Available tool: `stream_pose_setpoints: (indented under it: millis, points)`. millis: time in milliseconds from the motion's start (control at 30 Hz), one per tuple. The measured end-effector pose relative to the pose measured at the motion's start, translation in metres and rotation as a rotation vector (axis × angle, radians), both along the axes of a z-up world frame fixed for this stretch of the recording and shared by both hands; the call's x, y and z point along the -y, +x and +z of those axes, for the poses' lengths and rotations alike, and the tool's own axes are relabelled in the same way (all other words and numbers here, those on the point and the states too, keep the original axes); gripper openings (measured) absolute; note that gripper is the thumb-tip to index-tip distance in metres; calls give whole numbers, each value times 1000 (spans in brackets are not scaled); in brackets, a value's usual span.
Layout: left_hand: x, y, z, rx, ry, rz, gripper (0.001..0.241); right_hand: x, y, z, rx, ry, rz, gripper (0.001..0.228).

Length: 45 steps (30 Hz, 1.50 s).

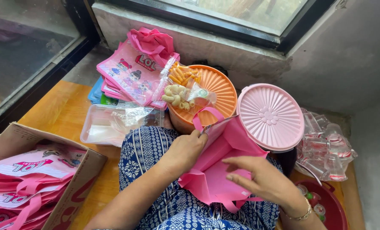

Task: The person is packing small snack items into pink gift bags and using a feather duster to clean the area.

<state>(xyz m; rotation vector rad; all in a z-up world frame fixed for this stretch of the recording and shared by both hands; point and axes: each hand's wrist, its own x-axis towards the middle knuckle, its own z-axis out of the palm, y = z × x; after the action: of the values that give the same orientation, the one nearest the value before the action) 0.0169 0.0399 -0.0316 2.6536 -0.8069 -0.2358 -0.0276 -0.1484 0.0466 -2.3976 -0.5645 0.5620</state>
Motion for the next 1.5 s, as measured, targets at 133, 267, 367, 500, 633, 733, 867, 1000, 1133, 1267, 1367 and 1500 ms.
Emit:
stream_pose_setpoints:
  millis: [133, 267, 367, 500, 633, 733, 867, 1000, 1133, 1267, 1367, 1500]
  points:
    - [1, -7, -7, 22, 0, -4, 44, -10, 42, 21, 48, 178, -180, 31]
    - [-2, -8, -4, 18, 2, -1, 45, -27, 110, 10, 293, 56, -263, 27]
    - [-2, -9, -10, 106, 6, 22, 41, -30, 166, -41, 392, -86, -142, 47]
    - [-8, -10, -11, 169, -7, 39, 36, -48, 205, -83, 270, -290, -22, 83]
    - [-12, -9, -21, 172, -10, 44, 37, -58, 215, -111, 203, -359, -79, 86]
    - [-13, -8, -27, 191, 8, 52, 36, -59, 212, -107, 209, -371, -161, 68]
    - [-16, -7, -21, 117, -27, 32, 36, -37, 216, -102, 164, -165, -339, 70]
    - [-16, -6, -18, 92, -41, 47, 34, -7, 190, -64, 141, 650, -454, 61]
    - [-15, -4, -18, 49, -50, 46, 34, -1, 114, -17, 94, 854, -512, 53]
    - [-13, -5, -12, -6, -69, 48, 35, -6, 56, -22, -8, 790, -361, 35]
    - [-13, -8, -6, -39, -80, 41, 37, -13, 40, -44, -102, 588, -305, 30]
    - [-11, -11, 2, -46, -82, 27, 42, -27, 38, -72, -158, 247, -342, 30]
